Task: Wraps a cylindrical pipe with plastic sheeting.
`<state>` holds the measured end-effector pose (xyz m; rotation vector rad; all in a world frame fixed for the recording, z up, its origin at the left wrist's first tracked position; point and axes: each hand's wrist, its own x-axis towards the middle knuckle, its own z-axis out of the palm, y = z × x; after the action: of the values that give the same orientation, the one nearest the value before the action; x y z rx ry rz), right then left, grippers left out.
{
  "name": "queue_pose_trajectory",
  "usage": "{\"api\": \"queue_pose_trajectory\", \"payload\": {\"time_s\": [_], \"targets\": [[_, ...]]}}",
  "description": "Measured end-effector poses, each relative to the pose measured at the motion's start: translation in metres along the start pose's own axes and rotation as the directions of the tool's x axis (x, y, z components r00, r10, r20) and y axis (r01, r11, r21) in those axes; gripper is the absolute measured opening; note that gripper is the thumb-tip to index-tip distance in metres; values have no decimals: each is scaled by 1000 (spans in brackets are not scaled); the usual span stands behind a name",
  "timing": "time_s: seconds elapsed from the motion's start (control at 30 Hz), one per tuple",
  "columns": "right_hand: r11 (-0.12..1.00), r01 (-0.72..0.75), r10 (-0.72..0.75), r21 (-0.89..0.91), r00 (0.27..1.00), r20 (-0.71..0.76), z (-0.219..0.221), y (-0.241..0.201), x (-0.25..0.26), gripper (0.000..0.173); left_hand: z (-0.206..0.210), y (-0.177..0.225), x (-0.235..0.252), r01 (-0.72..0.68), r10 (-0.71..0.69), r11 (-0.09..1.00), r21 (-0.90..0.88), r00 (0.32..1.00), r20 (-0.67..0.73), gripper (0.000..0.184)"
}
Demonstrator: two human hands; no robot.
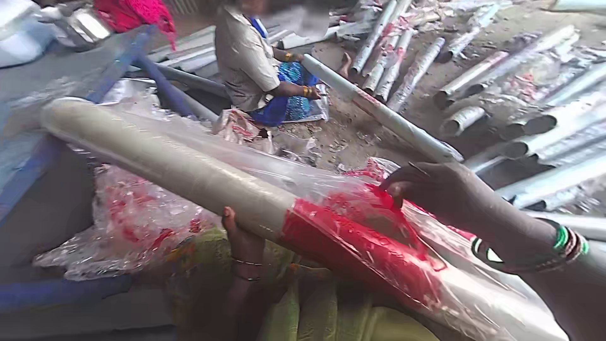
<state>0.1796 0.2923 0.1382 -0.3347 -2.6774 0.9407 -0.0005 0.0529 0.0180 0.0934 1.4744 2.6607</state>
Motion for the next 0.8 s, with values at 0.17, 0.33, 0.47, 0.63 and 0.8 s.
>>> {"api": "queue_pose_trajectory", "payload": {"time_s": [0.17, 0.33, 0.47, 0.63, 0.8], "targets": [[999, -24, 16, -33, 974, -226, -41, -1, -43, 16, -16, -6, 6, -81, 88, 995, -54, 986, 138, 45], [942, -179, 83, -286, 945, -317, -69, 10, -109, 21, -17, 0, 7, -75, 70, 994, 85, 996, 52, 56], [914, -183, 64, -362, 947, -316, -51, 22, -176, 34, -28, -10, 18, -74, 68, 996, 49, 991, 112, 57], [869, -188, 10, -457, 932, -363, 24, 38, -227, 57, -22, -11, 12, -26, 16, 996, 89, 994, 107, 54], [828, -251, 38, -502, 918, -396, 54, 41, -234, 49, -16, -14, -4, 40, -51, 993, 108, 993, 103, 50]]}}
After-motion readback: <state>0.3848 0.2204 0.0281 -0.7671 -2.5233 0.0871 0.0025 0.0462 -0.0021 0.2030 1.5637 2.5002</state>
